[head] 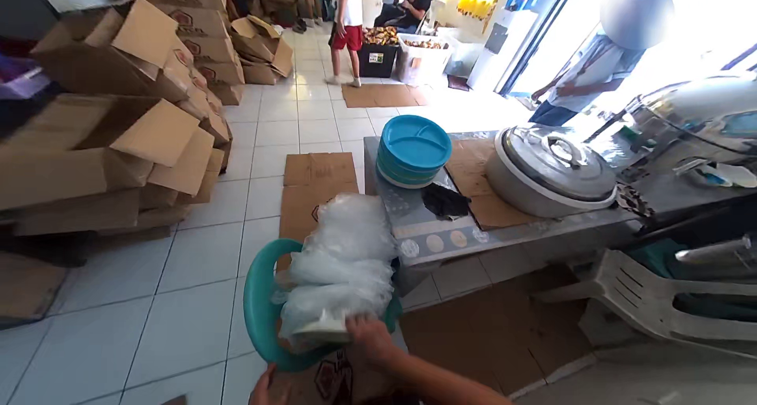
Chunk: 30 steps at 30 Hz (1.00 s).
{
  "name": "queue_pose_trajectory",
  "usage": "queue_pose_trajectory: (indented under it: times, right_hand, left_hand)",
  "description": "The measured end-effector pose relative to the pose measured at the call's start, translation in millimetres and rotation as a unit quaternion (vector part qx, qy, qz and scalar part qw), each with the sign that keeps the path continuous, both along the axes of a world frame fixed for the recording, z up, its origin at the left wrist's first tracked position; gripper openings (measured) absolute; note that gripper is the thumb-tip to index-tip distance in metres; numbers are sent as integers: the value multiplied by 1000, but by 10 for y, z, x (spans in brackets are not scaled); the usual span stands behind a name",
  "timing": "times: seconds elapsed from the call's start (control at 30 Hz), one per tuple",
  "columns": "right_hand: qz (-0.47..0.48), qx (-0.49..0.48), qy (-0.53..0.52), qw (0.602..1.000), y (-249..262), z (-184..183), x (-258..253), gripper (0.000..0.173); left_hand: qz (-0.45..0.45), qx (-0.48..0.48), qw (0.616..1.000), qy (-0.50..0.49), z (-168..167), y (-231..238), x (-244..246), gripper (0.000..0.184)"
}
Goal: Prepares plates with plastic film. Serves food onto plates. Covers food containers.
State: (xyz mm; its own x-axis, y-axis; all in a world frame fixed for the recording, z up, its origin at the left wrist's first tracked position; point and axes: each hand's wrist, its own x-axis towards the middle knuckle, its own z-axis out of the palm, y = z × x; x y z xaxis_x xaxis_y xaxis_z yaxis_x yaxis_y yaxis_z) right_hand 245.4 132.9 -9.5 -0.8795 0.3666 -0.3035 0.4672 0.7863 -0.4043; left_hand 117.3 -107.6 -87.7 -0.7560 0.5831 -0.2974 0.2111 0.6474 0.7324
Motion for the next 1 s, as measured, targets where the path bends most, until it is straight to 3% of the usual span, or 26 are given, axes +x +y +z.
queue_pose_trajectory:
  times: [0.07,0.13,0.23,0.33,0.43,0.5,0.6,0.67,0.77,0.83,0.87,0.93,1.0]
  right_hand:
    - [-61,79,175,980,167,288,132,36]
    - [-153,75,260,950,420,639,253,33]
    - [-253,-17,291,923,1000,908,552,35]
    - [-323,-173,355,860,1493,965,935,33]
    - [-339,-313,402,791,1814,995,1328,35]
    - [-348,-380,413,751,1979,992,1645,58]
    - [-362,-418,476,684,2251,941,2208,102]
    - [-370,-411,515,655,2393,930,2565,102]
    - [-427,-338,506,669,2750,1058,3086,69]
    - [-425,-323,477,699,3109,1146,3403,58]
    - [-407,-331,459,717,3275,1180,3541,56]
    - [-351,-349,413,765,3560,1277,3755,52]
    - [-294,-353,366,809,3781,1364,3851,46]
  left_hand:
    - [58,11,997,-42,166,203,-90,77]
    - [88,9,992,-91,472,461,-126,79]
    - [24,45,984,-172,881,877,-145,58]
    - [-106,132,939,-300,1248,1344,-3,45]
    - [-37,226,891,-392,1663,1934,530,31]
    - [76,248,886,-385,1810,2415,955,33]
    - [158,300,871,-355,1799,3066,1644,36]
    - [161,327,850,-379,1799,3410,2165,36]
    - [58,353,802,-478,1713,3701,2703,40]
    - [-41,402,749,-525,1594,3807,2657,78]
    - [-77,388,747,-535,1610,3891,2549,94]
    - [-151,317,785,-511,1742,4140,2356,109]
    - [-186,258,828,-461,1999,4475,2327,104]
